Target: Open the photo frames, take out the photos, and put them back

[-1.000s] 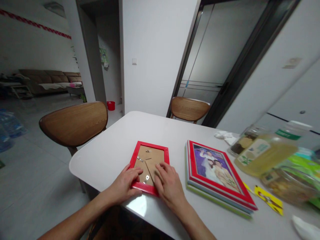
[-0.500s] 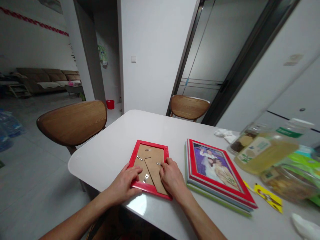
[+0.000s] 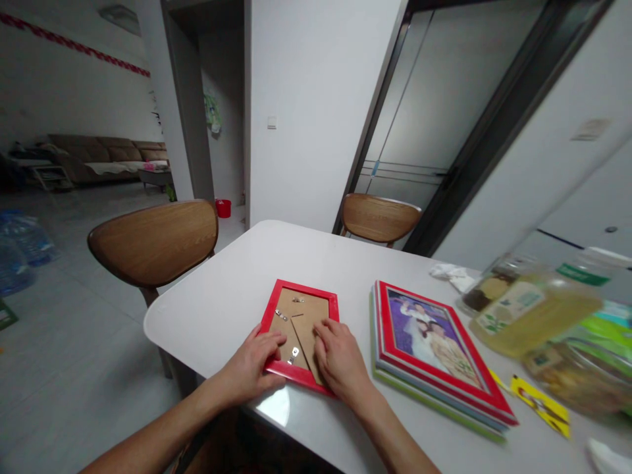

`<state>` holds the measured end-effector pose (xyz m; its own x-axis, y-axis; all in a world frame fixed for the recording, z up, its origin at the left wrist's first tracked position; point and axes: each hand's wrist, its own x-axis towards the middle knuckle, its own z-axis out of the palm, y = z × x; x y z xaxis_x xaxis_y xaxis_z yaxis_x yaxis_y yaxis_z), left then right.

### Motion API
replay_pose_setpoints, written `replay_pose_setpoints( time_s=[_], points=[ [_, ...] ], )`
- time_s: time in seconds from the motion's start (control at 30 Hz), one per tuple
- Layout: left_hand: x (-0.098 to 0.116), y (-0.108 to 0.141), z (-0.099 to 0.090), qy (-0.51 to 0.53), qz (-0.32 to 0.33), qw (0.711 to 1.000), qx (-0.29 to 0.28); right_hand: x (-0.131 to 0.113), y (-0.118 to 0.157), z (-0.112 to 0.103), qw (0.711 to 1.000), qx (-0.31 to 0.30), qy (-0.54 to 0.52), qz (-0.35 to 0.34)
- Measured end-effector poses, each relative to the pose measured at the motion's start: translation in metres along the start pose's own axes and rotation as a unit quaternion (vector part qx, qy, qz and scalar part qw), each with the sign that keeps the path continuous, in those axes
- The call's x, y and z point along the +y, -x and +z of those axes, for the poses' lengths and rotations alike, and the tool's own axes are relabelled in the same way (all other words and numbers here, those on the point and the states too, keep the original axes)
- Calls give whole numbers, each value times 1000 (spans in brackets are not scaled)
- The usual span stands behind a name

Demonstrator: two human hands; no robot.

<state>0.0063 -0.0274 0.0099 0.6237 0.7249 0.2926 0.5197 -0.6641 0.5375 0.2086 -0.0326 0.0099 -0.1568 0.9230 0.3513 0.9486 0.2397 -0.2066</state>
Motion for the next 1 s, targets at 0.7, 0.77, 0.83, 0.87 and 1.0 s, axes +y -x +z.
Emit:
replay_pose_setpoints(
  time_s=[0.7, 0.77, 0.83, 0.87, 1.0],
  points=[
    [2, -1, -3, 19, -11, 1000, -2, -39, -57, 23, 991, -99, 42, -82],
    [3, -2, -4, 14, -13, 1000, -5, -41, -56, 26, 992, -93, 44, -68],
    [3, -2, -4, 12, -12, 1000, -5, -43, -56, 27, 994, -89, 43, -55],
    [2, -2, -3, 12, -11, 1000, -3, -43, -56, 28, 994, -89, 42, -48],
    [0, -2, -1, 19, -3, 1000, 3, -43, -60, 28, 995, -97, 32, -12]
  ],
)
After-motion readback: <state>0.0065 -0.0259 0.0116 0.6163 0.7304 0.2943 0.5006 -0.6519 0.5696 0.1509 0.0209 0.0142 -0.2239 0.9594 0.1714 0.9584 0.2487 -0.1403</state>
